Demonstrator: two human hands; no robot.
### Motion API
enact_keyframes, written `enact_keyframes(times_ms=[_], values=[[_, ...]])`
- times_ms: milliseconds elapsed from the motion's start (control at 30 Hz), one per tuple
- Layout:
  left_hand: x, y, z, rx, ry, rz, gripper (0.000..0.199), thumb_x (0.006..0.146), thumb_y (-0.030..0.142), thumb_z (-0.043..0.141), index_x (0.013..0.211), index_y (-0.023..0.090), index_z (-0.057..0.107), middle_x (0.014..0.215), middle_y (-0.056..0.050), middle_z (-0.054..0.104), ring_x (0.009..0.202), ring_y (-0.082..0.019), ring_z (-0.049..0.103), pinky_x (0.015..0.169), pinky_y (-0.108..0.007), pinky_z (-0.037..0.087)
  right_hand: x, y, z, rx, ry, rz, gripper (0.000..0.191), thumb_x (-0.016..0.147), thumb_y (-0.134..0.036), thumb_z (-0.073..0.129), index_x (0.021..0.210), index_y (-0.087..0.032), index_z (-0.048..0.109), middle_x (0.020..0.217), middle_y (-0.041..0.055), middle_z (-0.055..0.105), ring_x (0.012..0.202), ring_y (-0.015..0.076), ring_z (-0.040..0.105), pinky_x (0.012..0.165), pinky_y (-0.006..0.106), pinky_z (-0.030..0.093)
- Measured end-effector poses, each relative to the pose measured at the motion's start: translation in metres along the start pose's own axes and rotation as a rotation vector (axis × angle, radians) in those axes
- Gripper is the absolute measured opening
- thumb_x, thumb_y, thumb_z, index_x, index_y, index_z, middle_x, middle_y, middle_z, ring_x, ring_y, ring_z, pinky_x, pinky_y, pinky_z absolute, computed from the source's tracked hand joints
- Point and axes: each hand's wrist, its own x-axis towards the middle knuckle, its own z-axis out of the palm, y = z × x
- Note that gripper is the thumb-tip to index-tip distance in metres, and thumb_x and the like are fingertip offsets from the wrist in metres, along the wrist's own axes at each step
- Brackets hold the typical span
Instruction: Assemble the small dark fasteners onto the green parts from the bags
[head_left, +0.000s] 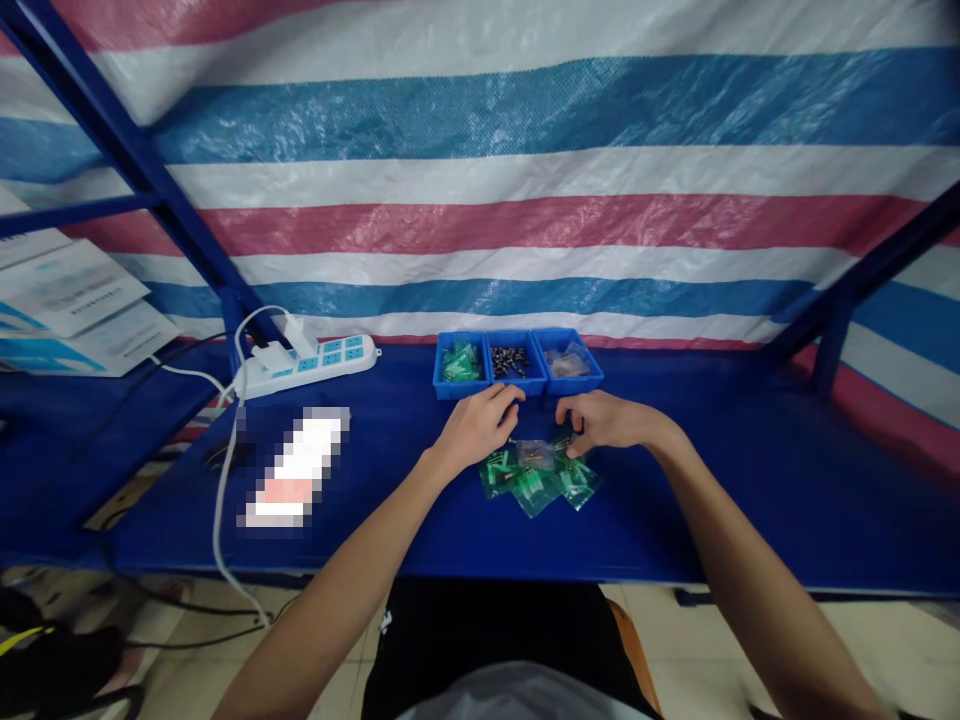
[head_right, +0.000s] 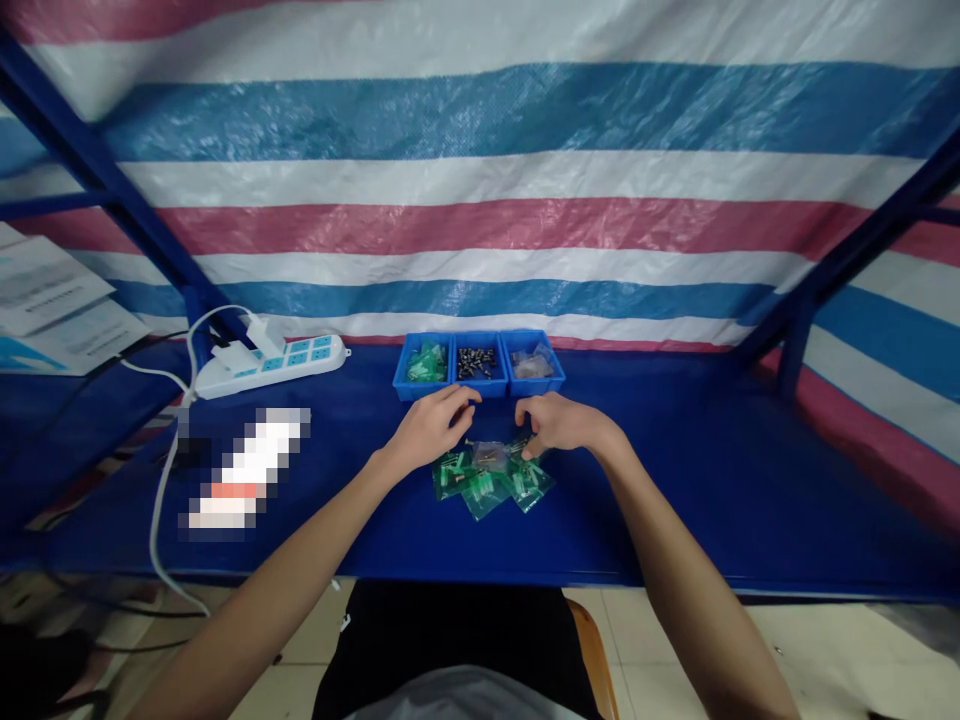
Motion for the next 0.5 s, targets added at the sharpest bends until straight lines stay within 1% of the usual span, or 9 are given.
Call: enact_keyframes(times_ms=[67, 167, 333, 433, 500], values=[[0.000, 0.000, 0.000, -0.009, 0.004, 0.002, 0.022, 0.100, 0.020, 0.042, 0.113, 0.018, 0.059, 0.105, -0.006, 0.067, 0.071, -0.013, 0.062, 0.066, -0.026, 0.048, 0.003, 0.002, 0.000, 0.029, -0.024, 0.010, 0.053, 0.063, -0.039, 0.081, 0.108, -0.016, 0.065, 0.085, 0.0051, 0.066, 0.075, 0.0212, 0.063, 0.061, 0.027, 0.042], [0.001, 0.000, -0.001, -0.017, 0.014, 0.009, 0.021, 0.100, 0.019, 0.043, 0.113, 0.018, 0.060, 0.105, -0.005, 0.067, 0.071, -0.013, 0.062, 0.065, -0.026, 0.048, 0.006, 0.004, 0.001, 0.070, -0.016, -0.001, 0.050, 0.063, -0.034, 0.080, 0.106, -0.015, 0.064, 0.080, 0.0030, 0.064, 0.070, 0.0193, 0.061, 0.059, 0.027, 0.040], [0.001, 0.000, -0.003, -0.005, 0.030, 0.011, 0.020, 0.099, 0.018, 0.044, 0.110, 0.017, 0.061, 0.102, -0.006, 0.066, 0.070, -0.013, 0.061, 0.065, -0.025, 0.048, 0.008, 0.010, 0.001, 0.205, -0.067, -0.102, 0.041, 0.069, -0.030, 0.074, 0.107, -0.016, 0.063, 0.073, -0.0005, 0.058, 0.066, 0.0161, 0.056, 0.057, 0.026, 0.039], [0.001, 0.000, -0.003, 0.012, 0.035, 0.019, 0.021, 0.099, 0.018, 0.044, 0.110, 0.017, 0.061, 0.101, -0.006, 0.067, 0.070, -0.013, 0.061, 0.064, -0.025, 0.047, 0.007, 0.014, 0.000, 0.301, -0.092, -0.158, 0.036, 0.072, -0.030, 0.073, 0.104, -0.015, 0.065, 0.071, -0.0014, 0.056, 0.065, 0.0149, 0.054, 0.057, 0.026, 0.039], [0.001, -0.001, -0.003, 0.022, 0.032, 0.025, 0.021, 0.099, 0.019, 0.043, 0.111, 0.017, 0.061, 0.101, -0.006, 0.067, 0.070, -0.013, 0.061, 0.063, -0.025, 0.048, 0.004, 0.015, -0.003, 0.377, -0.102, -0.169, 0.032, 0.075, -0.033, 0.072, 0.102, -0.015, 0.065, 0.068, -0.0019, 0.055, 0.063, 0.0145, 0.054, 0.057, 0.026, 0.040]])
